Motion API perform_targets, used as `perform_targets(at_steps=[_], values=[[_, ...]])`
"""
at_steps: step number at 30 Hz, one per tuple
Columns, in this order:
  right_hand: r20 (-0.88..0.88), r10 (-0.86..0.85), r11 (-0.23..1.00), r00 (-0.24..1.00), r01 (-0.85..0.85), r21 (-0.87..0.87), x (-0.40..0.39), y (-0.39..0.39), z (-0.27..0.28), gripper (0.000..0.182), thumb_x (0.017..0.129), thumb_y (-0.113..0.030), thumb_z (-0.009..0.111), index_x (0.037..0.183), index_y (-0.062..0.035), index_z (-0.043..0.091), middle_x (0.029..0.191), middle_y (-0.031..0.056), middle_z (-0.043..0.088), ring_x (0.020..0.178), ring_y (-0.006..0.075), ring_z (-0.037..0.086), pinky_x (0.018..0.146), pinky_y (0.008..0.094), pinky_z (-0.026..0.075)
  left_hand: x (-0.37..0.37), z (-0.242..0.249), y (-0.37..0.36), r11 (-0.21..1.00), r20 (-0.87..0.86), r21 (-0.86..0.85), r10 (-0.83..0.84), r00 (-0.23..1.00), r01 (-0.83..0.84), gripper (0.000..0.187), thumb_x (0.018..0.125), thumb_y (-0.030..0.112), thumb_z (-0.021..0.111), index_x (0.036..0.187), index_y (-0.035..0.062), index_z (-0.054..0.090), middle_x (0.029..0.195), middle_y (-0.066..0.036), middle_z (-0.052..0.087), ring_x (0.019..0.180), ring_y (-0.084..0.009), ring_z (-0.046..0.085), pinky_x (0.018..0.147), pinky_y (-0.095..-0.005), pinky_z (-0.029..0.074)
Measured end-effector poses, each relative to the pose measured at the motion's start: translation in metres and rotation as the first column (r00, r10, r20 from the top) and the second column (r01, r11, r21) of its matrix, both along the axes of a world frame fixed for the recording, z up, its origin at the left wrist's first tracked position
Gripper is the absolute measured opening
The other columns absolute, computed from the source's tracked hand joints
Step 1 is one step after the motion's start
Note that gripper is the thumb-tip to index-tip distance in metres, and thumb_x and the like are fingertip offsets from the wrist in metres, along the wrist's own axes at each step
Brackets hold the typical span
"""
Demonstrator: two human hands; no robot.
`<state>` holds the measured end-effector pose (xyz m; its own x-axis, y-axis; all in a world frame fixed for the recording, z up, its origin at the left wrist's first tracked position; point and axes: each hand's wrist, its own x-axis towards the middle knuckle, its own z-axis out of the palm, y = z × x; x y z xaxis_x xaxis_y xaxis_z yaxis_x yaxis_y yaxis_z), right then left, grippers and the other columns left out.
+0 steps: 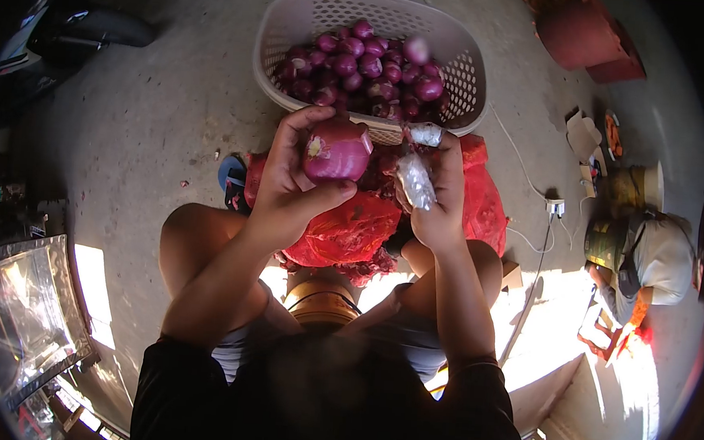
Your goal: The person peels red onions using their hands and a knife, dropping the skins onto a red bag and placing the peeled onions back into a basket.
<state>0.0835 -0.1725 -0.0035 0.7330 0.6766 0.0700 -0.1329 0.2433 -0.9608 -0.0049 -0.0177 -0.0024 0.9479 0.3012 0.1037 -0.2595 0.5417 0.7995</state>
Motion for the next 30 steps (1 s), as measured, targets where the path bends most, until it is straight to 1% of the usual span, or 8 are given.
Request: perform_targets(at_steps=[3, 5, 9, 14, 20, 23, 26, 30], values=[[0.117, 0.057, 0.998, 0.992, -0.057, -0.005, -0.009, 0.003, 0.004, 0.043, 0.086, 0.002, 0.05, 0.124, -0.0032, 0.029, 0.114, 0.0121, 0.048, 0.1, 0.0178, 0.054, 0.083, 0.0304, 0.044, -0.001, 0.001, -0.001, 1.0, -0.033, 0.01, 0.012, 0.999, -0.012, 0.069, 0.068, -0.016, 0.058, 0.127, 0.0072, 0.03, 0.126, -0.009, 0.036, 0.113, -0.0196, 0.046, 0.095, -0.0328, 0.041], [-0.004, 0.107, 0.994, 0.994, -0.107, 0.016, -0.012, 0.007, 0.003, 0.045, 0.087, 0.0, 0.05, 0.125, -0.0035, 0.027, 0.117, 0.0122, 0.045, 0.104, 0.0189, 0.053, 0.085, 0.0311, 0.043, -0.001, 0.001, -0.002, 0.995, -0.014, 0.093, 0.032, 0.999, -0.03, 0.067, 0.069, -0.015, 0.057, 0.126, 0.007, 0.031, 0.128, -0.011, 0.037, 0.114, -0.0223, 0.046, 0.095, -0.0356, 0.041], [-0.095, 0.111, 0.992, 0.989, -0.117, -0.053, -0.014, 0.011, 0.007, 0.044, 0.086, 0.002, 0.05, 0.124, -0.0021, 0.027, 0.116, 0.011, 0.045, 0.104, 0.0179, 0.052, 0.087, 0.0299, 0.042, 0.002, -0.007, -0.006, 0.967, 0.144, 0.232, 0.072, 0.987, -0.104, 0.065, 0.069, -0.014, 0.06, 0.124, 0.0063, 0.033, 0.128, -0.011, 0.035, 0.117, -0.02, 0.042, 0.095, -0.0334, 0.04], [-0.088, 0.102, 0.994, 0.991, -0.105, -0.03, -0.013, 0.01, 0.007, 0.044, 0.085, 0.004, 0.049, 0.123, -0.0028, 0.029, 0.116, 0.0105, 0.045, 0.102, 0.0159, 0.053, 0.086, 0.0289, 0.041, 0.006, -0.01, -0.001, 0.928, 0.156, 0.344, 0.094, 0.983, -0.143, 0.064, 0.068, -0.013, 0.063, 0.124, 0.0041, 0.035, 0.129, -0.012, 0.035, 0.121, -0.019, 0.038, 0.1, -0.0328, 0.034], [-0.036, 0.099, 0.995, 0.994, -0.1, -0.026, -0.012, 0.009, 0.006, 0.043, 0.084, 0.006, 0.05, 0.122, -0.004, 0.031, 0.112, 0.0088, 0.047, 0.097, 0.0132, 0.052, 0.084, 0.0266, 0.041, 0.007, -0.01, 0.003, 0.886, 0.162, 0.435, 0.098, 0.982, -0.161, 0.064, 0.068, -0.011, 0.065, 0.123, 0.0044, 0.037, 0.13, -0.013, 0.036, 0.121, -0.0197, 0.039, 0.1, -0.033, 0.034], [0.151, 0.078, 0.997, 0.985, -0.074, -0.034, -0.011, 0.01, 0.003, 0.041, 0.084, 0.006, 0.05, 0.121, -0.0036, 0.034, 0.109, 0.0078, 0.049, 0.097, 0.0128, 0.052, 0.084, 0.026, 0.041, 0.006, -0.012, 0.0, 0.889, 0.177, 0.419, 0.121, 0.977, -0.186, 0.063, 0.067, -0.012, 0.064, 0.122, 0.0043, 0.038, 0.13, -0.014, 0.036, 0.121, -0.0198, 0.039, 0.099, -0.0329, 0.035], [0.168, 0.07, 0.998, 0.983, -0.068, -0.016, -0.011, 0.008, 0.004, 0.038, 0.084, 0.006, 0.05, 0.118, -0.0025, 0.037, 0.107, 0.0075, 0.051, 0.098, 0.0127, 0.052, 0.085, 0.0262, 0.041, 0.005, -0.01, -0.002, 0.88, 0.183, 0.429, 0.134, 0.974, -0.202, 0.063, 0.065, -0.015, 0.063, 0.12, 0.0053, 0.038, 0.129, -0.013, 0.036, 0.12, -0.0201, 0.039, 0.097, -0.0327, 0.037], [0.062, 0.056, 0.998, 0.997, -0.056, -0.014, -0.013, 0.006, 0.003, 0.035, 0.084, 0.006, 0.05, 0.117, -0.0019, 0.038, 0.106, 0.008, 0.052, 0.097, 0.0125, 0.052, 0.085, 0.026, 0.041, 0.004, -0.011, -0.004, 0.927, 0.194, 0.343, 0.085, 0.977, -0.149, 0.064, 0.065, -0.015, 0.061, 0.119, 0.007, 0.034, 0.131, -0.015, 0.037, 0.119, -0.0242, 0.042, 0.096, -0.0359, 0.04]])
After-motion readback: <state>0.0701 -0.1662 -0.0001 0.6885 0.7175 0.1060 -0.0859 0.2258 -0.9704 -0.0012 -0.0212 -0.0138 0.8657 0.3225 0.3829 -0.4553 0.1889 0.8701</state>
